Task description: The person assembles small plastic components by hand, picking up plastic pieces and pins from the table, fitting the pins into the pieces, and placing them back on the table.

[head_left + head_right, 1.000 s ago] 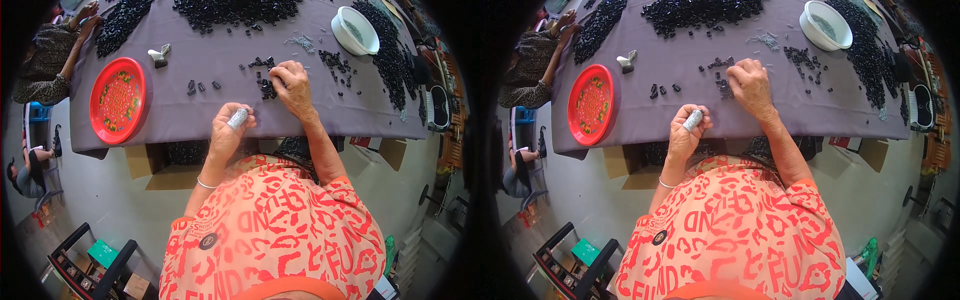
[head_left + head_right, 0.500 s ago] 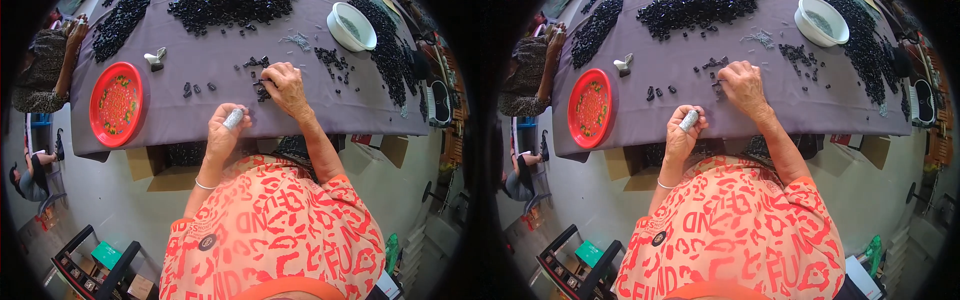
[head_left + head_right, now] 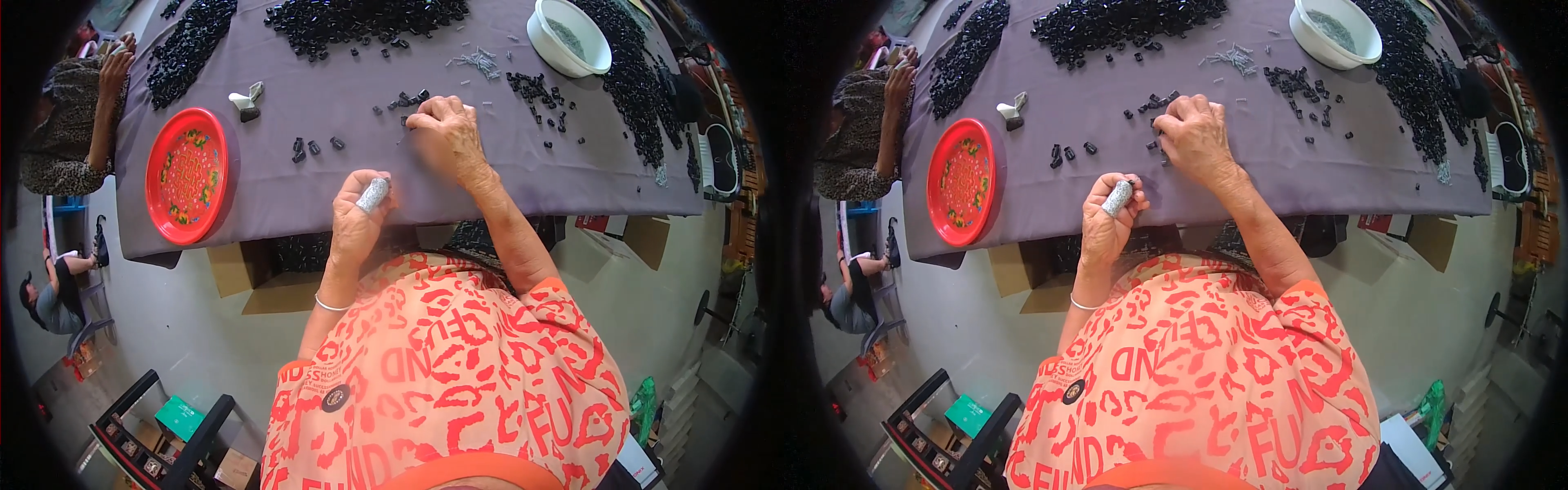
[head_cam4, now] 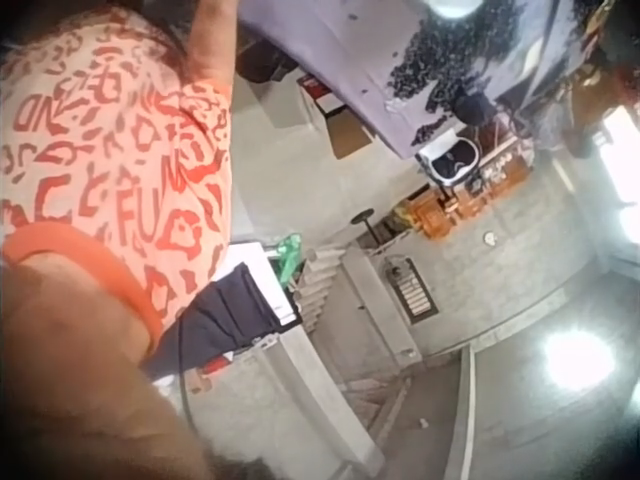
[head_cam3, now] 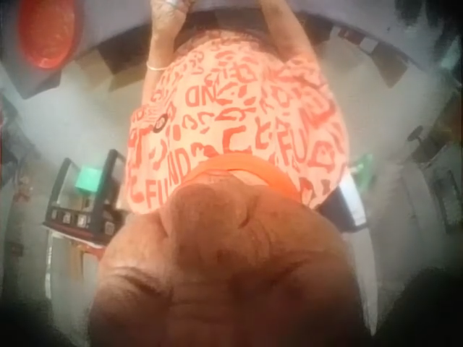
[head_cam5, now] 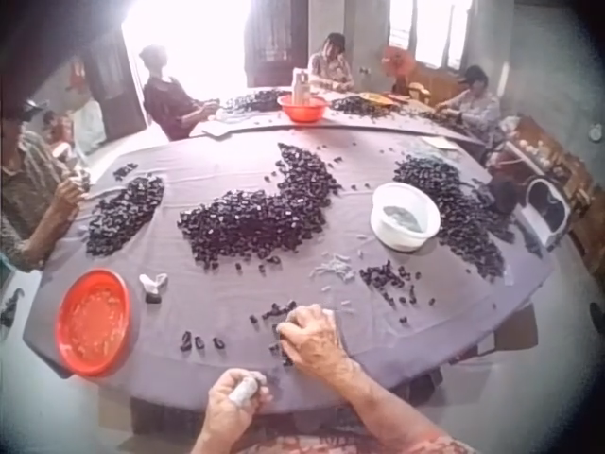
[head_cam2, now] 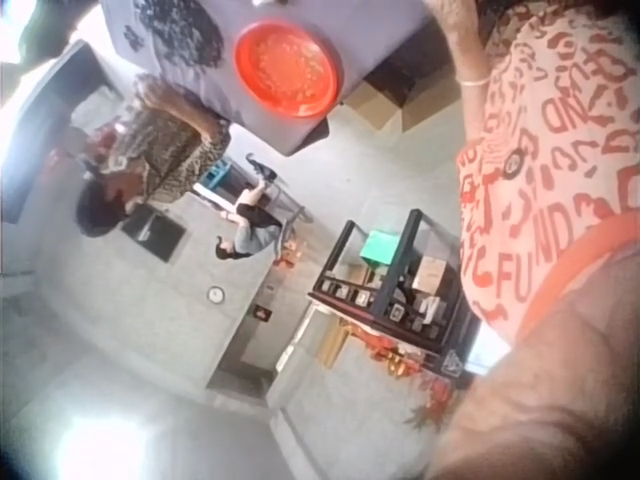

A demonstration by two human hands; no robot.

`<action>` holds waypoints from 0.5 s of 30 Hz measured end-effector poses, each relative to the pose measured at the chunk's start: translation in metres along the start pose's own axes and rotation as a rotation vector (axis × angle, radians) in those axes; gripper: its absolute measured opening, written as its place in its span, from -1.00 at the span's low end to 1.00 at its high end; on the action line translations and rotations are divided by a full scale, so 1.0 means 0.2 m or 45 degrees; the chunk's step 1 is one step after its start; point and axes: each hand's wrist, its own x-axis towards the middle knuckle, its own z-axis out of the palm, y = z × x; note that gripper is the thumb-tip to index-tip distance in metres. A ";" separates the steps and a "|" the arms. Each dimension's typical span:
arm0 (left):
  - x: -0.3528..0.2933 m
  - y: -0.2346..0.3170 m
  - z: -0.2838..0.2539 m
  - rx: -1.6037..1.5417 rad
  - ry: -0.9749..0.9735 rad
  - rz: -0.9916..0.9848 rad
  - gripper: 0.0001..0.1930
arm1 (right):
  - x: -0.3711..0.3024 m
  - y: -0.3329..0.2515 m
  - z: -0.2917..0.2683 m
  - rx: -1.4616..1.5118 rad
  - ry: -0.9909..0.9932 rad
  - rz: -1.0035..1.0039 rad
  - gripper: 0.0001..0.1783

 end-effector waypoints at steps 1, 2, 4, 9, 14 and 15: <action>0.00 -0.01 0.00 0.006 -0.005 0.012 -0.87 | 0.00 0.00 0.00 0.011 0.002 -0.008 -0.82; 0.00 -0.01 0.00 0.012 -0.011 0.024 -0.87 | 0.00 0.00 0.00 0.013 0.001 -0.009 -0.82; 0.00 -0.01 0.00 0.005 -0.008 0.019 -0.87 | -0.02 0.01 -0.01 -0.001 0.030 0.032 -0.83; 0.00 0.00 0.00 0.026 0.005 0.013 -0.87 | -0.03 0.04 -0.04 0.028 0.081 0.031 -0.84; 0.00 0.01 0.00 0.002 -0.017 -0.006 -0.84 | 0.04 0.07 -0.04 0.036 0.190 0.124 -0.84; 0.00 0.01 0.01 0.001 -0.024 -0.003 -0.84 | 0.07 0.09 -0.03 0.021 0.202 0.155 -0.85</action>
